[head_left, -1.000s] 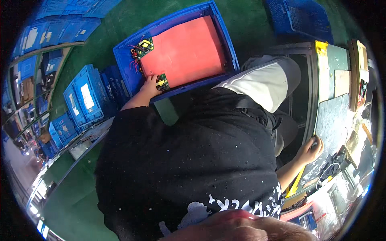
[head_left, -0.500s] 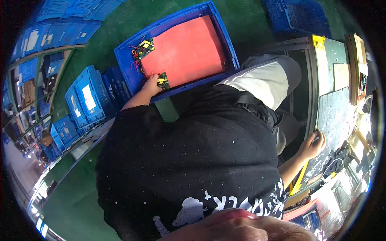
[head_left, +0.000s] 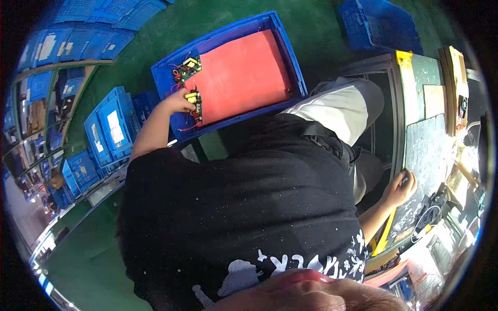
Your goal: The recorder is assembling components onto circuit boards and using an electric screwdriver at a manufacturing workstation.
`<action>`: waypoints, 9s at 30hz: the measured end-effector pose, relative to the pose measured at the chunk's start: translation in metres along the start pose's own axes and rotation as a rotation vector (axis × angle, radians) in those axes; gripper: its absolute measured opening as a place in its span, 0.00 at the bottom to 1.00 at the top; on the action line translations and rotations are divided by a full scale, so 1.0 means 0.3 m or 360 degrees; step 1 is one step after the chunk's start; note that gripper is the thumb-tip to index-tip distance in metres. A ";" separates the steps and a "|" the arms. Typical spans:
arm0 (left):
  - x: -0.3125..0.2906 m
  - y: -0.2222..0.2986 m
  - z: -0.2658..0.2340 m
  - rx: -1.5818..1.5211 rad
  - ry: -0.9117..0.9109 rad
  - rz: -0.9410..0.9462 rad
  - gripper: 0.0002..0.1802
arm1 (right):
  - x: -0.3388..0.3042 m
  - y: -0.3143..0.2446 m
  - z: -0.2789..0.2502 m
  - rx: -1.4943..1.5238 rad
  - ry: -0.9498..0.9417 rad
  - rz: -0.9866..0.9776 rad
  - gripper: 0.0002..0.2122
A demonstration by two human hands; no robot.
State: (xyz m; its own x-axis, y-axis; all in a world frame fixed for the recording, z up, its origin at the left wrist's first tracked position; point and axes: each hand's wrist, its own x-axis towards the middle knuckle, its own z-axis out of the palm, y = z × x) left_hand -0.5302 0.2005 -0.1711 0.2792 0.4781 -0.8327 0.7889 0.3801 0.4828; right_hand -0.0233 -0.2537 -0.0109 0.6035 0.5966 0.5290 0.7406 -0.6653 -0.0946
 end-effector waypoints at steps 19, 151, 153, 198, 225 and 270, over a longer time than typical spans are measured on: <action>0.270 0.075 0.052 0.1611 0.0334 0.0113 0.38 | 0.007 -0.004 0.007 -0.0012 -0.0029 0.0044 0.06; -0.769 1.487 1.638 0.1467 -0.0395 0.2887 0.16 | -0.323 0.358 -0.357 0.1597 0.0950 0.1619 0.20; -0.733 1.460 1.684 0.1529 -0.0390 0.2985 0.15 | -0.347 0.369 -0.339 0.1406 0.0864 0.1597 0.20; 0.431 0.627 0.746 0.2514 0.0089 0.0989 0.17 | -0.398 0.357 -0.271 0.0011 0.0969 0.1040 0.08; -0.077 0.892 0.076 0.1809 0.0933 0.1806 0.06 | -0.260 0.234 -0.236 0.0260 0.1282 0.0039 0.05; -0.464 1.194 1.331 -0.0244 -0.0185 0.3987 0.25 | -0.718 0.095 -0.805 0.1611 0.2218 0.1464 0.15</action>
State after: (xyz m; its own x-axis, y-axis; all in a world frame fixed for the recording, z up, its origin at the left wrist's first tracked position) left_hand -0.0678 -0.0461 0.0095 0.1978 -0.0928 0.9758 -0.8626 -0.4894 0.1283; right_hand -0.2036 -0.5097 0.0761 0.6007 -0.7778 0.1846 0.5631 0.2477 -0.7884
